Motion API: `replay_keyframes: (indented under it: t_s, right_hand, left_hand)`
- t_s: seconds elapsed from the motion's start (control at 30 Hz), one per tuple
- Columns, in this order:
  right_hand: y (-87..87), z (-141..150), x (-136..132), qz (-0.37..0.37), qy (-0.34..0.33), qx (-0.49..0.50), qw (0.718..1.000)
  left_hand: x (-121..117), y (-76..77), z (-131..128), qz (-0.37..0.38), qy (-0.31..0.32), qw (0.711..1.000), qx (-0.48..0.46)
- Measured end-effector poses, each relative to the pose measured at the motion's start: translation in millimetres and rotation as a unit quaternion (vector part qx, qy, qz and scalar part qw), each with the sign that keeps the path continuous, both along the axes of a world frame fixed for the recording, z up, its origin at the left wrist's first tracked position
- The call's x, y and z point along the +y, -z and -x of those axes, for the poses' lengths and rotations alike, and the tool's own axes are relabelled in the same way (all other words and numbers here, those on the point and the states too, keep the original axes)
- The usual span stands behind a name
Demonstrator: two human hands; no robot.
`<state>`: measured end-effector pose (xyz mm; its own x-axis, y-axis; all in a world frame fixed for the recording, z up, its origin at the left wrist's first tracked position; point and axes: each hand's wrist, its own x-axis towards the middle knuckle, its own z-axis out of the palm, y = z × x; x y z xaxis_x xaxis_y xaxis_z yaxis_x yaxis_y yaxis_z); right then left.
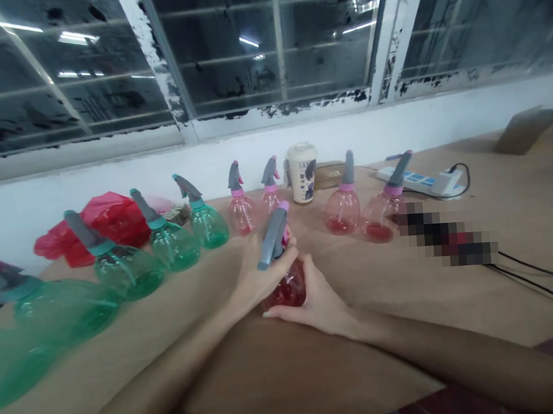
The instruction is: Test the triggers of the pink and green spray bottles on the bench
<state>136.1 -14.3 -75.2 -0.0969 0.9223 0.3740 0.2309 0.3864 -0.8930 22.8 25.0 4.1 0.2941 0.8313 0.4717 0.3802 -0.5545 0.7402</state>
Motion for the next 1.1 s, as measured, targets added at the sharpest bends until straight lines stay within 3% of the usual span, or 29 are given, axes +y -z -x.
replay_keyframes:
  t_s: [0.13,0.27,0.4,0.63,0.93,1.1]
  right_hand:
    - [2.6,-1,1,-0.006,-0.014,0.002,1.000]
    - [5.4,-3,5,-0.009,-0.015,-0.008,1.000]
    - [5.9,-4,7,-0.017,-0.007,-0.015,1.000]
    - [5.3,-4,7,-0.030,-0.026,-0.006,0.999]
    - [1.4,-5,4,-0.011,-0.014,-0.007,1.000]
    - [-0.4,-5,4,-0.009,-0.007,-0.026,1.000]
  left_hand:
    - [4,1.5,1,-0.031,0.009,0.999,0.006]
    - [6,-6.4,5,-0.056,0.041,0.997,0.035]
    - [3,-11.8,6,-0.003,0.083,0.997,0.008]
    - [5,6.9,0,0.083,0.085,0.992,-0.048]
    - [5,3.5,0,0.045,0.074,0.995,-0.052]
    - [9,6.2,-3,0.069,0.075,0.993,-0.061]
